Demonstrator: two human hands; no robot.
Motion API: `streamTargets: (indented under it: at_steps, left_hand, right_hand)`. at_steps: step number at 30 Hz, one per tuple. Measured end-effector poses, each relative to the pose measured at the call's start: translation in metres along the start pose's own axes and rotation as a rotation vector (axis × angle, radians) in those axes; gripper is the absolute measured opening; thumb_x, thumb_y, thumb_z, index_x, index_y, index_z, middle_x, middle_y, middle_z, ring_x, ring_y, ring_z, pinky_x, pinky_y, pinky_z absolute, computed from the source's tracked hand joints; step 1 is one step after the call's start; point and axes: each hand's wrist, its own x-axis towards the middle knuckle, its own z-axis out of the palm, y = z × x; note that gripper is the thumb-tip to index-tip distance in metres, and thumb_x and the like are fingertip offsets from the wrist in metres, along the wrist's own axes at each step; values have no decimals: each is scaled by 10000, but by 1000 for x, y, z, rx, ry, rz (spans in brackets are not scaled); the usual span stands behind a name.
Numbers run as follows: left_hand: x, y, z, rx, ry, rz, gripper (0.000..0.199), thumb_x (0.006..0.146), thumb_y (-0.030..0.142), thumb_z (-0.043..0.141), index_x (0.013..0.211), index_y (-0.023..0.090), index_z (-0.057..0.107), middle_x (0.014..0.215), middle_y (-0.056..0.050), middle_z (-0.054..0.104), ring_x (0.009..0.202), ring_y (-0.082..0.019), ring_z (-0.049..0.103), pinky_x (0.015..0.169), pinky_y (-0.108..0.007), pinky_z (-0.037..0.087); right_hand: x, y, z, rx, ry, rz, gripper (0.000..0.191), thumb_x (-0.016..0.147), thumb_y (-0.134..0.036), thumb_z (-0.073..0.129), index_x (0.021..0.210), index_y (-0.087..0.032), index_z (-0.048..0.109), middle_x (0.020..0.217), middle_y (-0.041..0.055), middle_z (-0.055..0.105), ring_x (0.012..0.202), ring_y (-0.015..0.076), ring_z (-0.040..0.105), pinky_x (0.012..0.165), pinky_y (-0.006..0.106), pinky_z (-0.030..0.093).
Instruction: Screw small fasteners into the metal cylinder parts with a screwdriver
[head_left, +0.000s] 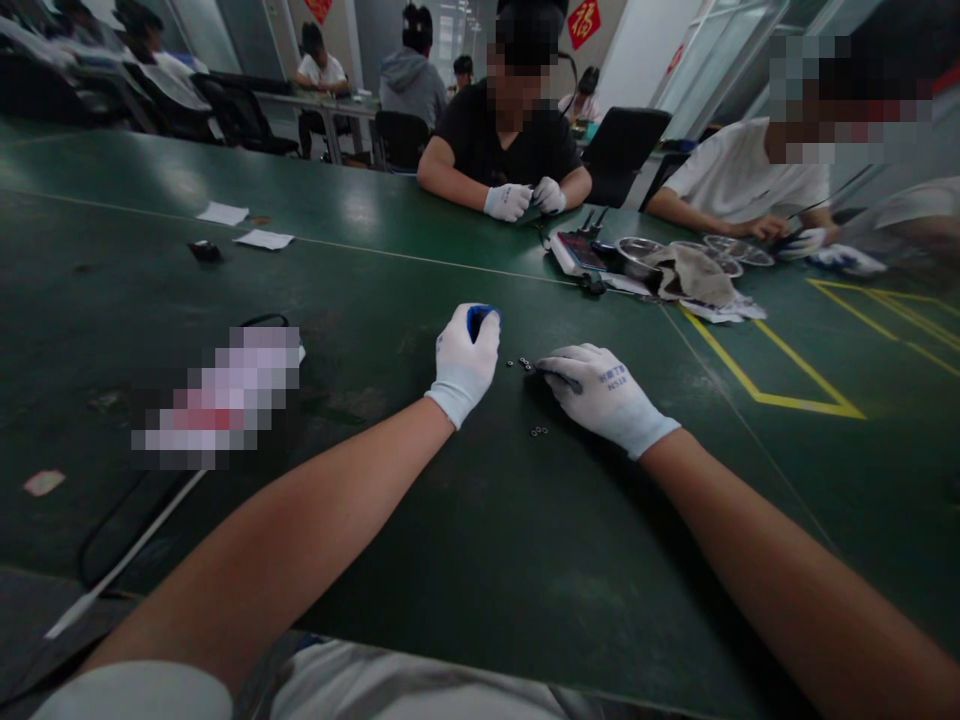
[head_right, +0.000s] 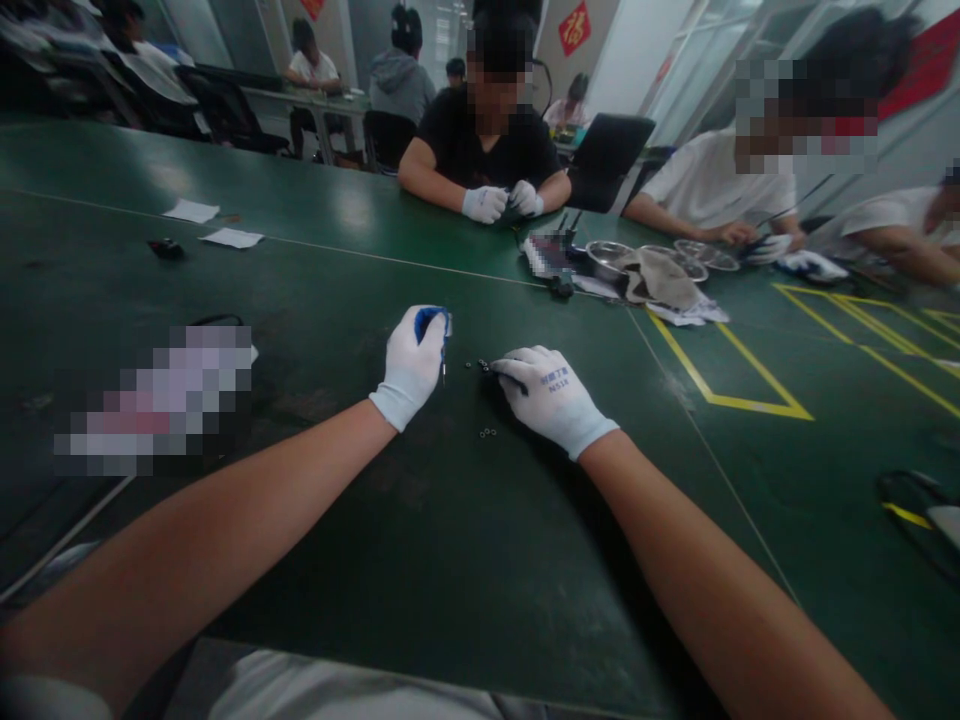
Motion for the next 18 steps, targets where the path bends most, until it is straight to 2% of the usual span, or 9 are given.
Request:
streamTargets:
  at_steps: [3, 5, 10, 18]
  left_hand:
    - [0, 0, 0, 2, -4, -8, 148, 996, 275, 611, 857, 223, 611, 799, -13, 716, 829, -191, 687, 816, -306, 528]
    - [0, 1, 1, 4, -8, -9, 150, 995, 278, 613, 856, 223, 612, 795, -13, 714, 822, -190, 686, 814, -308, 528]
    - [-1, 0, 1, 0, -7, -11, 133, 988, 271, 619, 863, 224, 620, 783, -11, 710, 795, -191, 678, 809, -316, 525]
    - [-1, -1, 2, 21, -11, 13, 142, 989, 280, 617, 859, 222, 619, 777, -10, 705, 782, -188, 672, 797, -317, 516]
  right_hand:
    - [-3, 0, -2, 33, 82, 34, 271, 939, -205, 578, 1061, -196, 820, 1084, 129, 799, 974, 303, 728, 868, 459, 568]
    - [-4, -1, -1, 62, 121, 104, 261, 945, -243, 585, 1053, -190, 816, 1036, 126, 798, 951, 297, 734, 868, 453, 580]
    - [0, -5, 10, 81, 71, 304, 196, 919, -321, 669, 970, -206, 819, 953, 106, 795, 836, 280, 747, 789, 425, 607]
    - [1, 0, 12, 180, 34, 283, 176, 913, -254, 665, 979, -248, 829, 980, 71, 817, 889, 276, 773, 841, 412, 627]
